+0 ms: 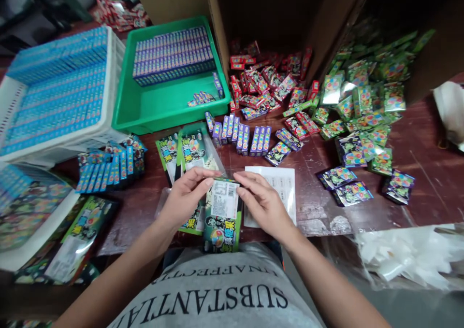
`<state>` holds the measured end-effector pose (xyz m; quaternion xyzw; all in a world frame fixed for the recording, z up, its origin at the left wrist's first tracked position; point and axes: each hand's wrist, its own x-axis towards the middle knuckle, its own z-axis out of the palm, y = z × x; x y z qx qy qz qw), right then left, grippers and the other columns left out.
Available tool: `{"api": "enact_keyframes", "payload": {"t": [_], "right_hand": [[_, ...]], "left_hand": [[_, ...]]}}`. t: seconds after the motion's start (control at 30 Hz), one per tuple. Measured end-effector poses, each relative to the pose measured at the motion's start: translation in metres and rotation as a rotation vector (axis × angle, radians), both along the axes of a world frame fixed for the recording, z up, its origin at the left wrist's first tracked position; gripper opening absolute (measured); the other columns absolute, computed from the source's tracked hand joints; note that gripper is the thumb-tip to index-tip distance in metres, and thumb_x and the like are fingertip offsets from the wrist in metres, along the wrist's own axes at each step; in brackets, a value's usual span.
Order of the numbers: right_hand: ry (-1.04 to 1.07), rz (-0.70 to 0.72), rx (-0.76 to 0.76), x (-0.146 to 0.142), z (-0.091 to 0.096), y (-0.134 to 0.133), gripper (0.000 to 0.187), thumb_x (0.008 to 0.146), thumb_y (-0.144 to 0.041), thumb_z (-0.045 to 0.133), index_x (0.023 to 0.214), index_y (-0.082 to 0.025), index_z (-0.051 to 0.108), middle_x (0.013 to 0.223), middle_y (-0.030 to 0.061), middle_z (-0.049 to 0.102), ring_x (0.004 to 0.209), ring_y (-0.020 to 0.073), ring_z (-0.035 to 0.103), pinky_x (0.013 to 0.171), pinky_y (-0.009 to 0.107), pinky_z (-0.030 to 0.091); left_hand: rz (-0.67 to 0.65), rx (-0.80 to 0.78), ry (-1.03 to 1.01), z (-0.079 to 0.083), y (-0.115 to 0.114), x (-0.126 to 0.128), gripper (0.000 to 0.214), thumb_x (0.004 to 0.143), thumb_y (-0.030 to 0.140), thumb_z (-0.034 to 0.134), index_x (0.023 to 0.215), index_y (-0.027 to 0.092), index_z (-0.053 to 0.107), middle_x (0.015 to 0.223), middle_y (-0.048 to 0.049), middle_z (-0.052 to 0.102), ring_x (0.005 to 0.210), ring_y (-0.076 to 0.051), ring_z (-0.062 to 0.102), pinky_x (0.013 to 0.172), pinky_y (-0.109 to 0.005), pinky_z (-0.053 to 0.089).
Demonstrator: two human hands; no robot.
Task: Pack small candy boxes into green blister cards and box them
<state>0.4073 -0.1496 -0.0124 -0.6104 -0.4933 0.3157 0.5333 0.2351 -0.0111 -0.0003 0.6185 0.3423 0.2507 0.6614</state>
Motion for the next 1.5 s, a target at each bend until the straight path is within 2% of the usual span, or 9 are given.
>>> {"api": "enact_keyframes", "payload": {"t": [0.13, 0.3, 0.5, 0.77, 0.87, 0.97, 1.13, 1.33, 1.5], "right_hand": [[0.001, -0.075, 0.011, 0.006, 0.002, -0.002, 0.048, 0.098, -0.021, 0.062, 0.142, -0.039, 0.058, 0.131, 0.0021, 0.070, 0.122, 0.0204, 0.063, 0.109, 0.046, 0.048], [0.082, -0.049, -0.128, 0.016, 0.013, 0.004, 0.010, 0.091, -0.031, 0.073, 0.098, -0.029, 0.080, 0.106, 0.0015, 0.079, 0.101, 0.0197, 0.072, 0.095, 0.038, 0.055], [0.197, -0.178, -0.290, 0.019, 0.024, 0.015, 0.020, 0.086, -0.042, 0.077, 0.089, -0.023, 0.078, 0.087, 0.0016, 0.078, 0.075, 0.0161, 0.069, 0.073, 0.031, 0.055], [0.138, 0.026, -0.217, 0.026, 0.023, 0.007, 0.018, 0.093, -0.042, 0.070, 0.096, -0.028, 0.080, 0.106, 0.0030, 0.079, 0.099, 0.0211, 0.073, 0.094, 0.040, 0.056], [-0.021, 0.146, -0.156, 0.041, 0.021, -0.004, 0.023, 0.098, -0.040, 0.064, 0.116, -0.033, 0.076, 0.138, 0.0045, 0.066, 0.131, 0.0244, 0.059, 0.111, 0.048, 0.047], [-0.349, 0.080, -0.141, 0.075, 0.016, -0.017, 0.041, 0.094, -0.037, 0.068, 0.135, -0.034, 0.064, 0.155, 0.0068, 0.048, 0.144, 0.0295, 0.043, 0.117, 0.055, 0.037], [-0.602, 0.035, -0.288, 0.127, -0.004, -0.028, 0.052, 0.081, -0.037, 0.081, 0.129, -0.025, 0.066, 0.129, 0.0120, 0.068, 0.123, 0.0384, 0.055, 0.107, 0.062, 0.040], [-0.429, -0.031, -0.289, 0.125, 0.000, -0.043, 0.027, 0.092, -0.037, 0.068, 0.114, -0.021, 0.065, 0.102, 0.0068, 0.073, 0.090, 0.0233, 0.068, 0.082, 0.039, 0.055], [-0.231, -0.239, -0.265, 0.133, 0.034, -0.074, 0.025, 0.088, -0.046, 0.074, 0.092, -0.021, 0.071, 0.086, 0.0044, 0.072, 0.078, 0.0196, 0.066, 0.070, 0.031, 0.053]], "left_hand": [[-0.080, -0.024, 0.048, 0.005, 0.006, 0.005, 0.023, 0.090, 0.029, 0.069, 0.112, 0.023, 0.071, 0.105, -0.0042, 0.075, 0.095, -0.017, 0.068, 0.087, -0.033, 0.051], [-0.211, 0.012, 0.148, 0.015, 0.015, 0.012, 0.014, 0.087, 0.032, 0.074, 0.092, 0.019, 0.075, 0.100, -0.0048, 0.076, 0.091, -0.016, 0.068, 0.084, -0.031, 0.051], [-0.256, 0.001, 0.192, 0.024, 0.027, 0.024, 0.014, 0.085, 0.031, 0.075, 0.087, 0.018, 0.072, 0.081, -0.0014, 0.074, 0.070, -0.011, 0.065, 0.067, -0.025, 0.049], [-0.402, -0.050, 0.156, 0.019, 0.035, 0.018, 0.021, 0.075, 0.031, 0.083, 0.092, 0.021, 0.074, 0.091, -0.0044, 0.077, 0.083, -0.018, 0.072, 0.077, -0.032, 0.056], [-0.447, 0.111, 0.163, 0.012, 0.039, 0.018, 0.016, 0.084, 0.034, 0.076, 0.093, 0.022, 0.072, 0.090, -0.0037, 0.075, 0.080, -0.017, 0.069, 0.073, -0.031, 0.055], [-0.485, 0.414, 0.264, 0.004, 0.047, 0.025, 0.011, 0.091, 0.034, 0.068, 0.091, 0.024, 0.073, 0.091, -0.0039, 0.075, 0.083, -0.019, 0.068, 0.080, -0.036, 0.054], [-0.451, 0.890, 0.216, -0.002, 0.029, 0.059, 0.014, 0.088, 0.027, 0.073, 0.102, 0.025, 0.073, 0.132, -0.0085, 0.065, 0.126, -0.030, 0.054, 0.111, -0.052, 0.039], [-0.543, 0.935, 0.184, -0.005, -0.014, 0.112, 0.067, 0.079, 0.032, 0.084, 0.137, 0.019, 0.054, 0.143, -0.0147, 0.056, 0.133, -0.034, 0.048, 0.112, -0.051, 0.039], [-0.526, 0.741, 0.109, 0.001, -0.013, 0.134, 0.047, 0.086, 0.023, 0.075, 0.130, 0.027, 0.057, 0.118, -0.0057, 0.071, 0.117, -0.030, 0.062, 0.107, -0.052, 0.040]]}}
